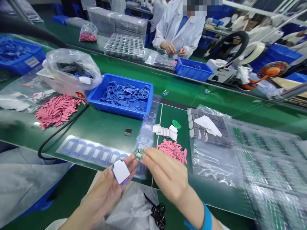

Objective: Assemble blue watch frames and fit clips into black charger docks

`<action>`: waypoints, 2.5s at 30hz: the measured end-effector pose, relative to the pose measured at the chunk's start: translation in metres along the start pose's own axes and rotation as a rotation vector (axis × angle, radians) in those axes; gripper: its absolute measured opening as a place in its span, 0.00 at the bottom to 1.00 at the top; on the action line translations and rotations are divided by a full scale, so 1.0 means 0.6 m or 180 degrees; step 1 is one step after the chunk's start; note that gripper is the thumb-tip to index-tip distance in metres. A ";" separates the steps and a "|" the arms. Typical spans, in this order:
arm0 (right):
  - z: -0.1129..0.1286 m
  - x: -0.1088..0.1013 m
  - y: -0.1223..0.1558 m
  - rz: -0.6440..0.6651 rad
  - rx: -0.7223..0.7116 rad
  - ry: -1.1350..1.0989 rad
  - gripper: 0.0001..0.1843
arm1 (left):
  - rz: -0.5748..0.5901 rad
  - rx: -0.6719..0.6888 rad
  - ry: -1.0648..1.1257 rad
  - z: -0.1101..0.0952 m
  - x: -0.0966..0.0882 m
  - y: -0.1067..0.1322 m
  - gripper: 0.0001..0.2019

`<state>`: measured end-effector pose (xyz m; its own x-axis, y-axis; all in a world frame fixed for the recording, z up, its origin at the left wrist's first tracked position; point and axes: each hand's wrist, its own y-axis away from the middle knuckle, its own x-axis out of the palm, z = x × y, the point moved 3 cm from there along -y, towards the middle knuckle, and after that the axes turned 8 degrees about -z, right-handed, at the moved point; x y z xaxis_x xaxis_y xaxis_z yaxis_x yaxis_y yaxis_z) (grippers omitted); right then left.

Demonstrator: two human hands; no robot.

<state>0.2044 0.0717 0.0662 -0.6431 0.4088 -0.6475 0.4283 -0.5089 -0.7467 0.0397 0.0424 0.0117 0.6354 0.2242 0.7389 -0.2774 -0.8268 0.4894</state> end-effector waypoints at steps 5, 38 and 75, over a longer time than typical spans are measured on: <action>0.049 -0.005 0.033 0.0245 0.0035 -0.0216 0.28 | 0.0046 0.0104 -0.0086 0.006 0.010 0.014 0.15; 0.085 -0.034 -0.015 0.0901 0.1269 -0.0733 0.18 | 0.0223 0.1472 -0.0958 0.002 -0.005 0.037 0.17; 0.080 -0.003 0.022 0.0359 0.2682 -0.1737 0.12 | -0.0520 0.2174 -0.1875 -0.023 0.007 0.054 0.13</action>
<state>0.1805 0.0279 0.0648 -0.9195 0.0300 -0.3920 0.0524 -0.9788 -0.1979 0.0234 0.0239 0.0373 0.9461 0.2208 0.2371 0.2155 -0.9753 0.0483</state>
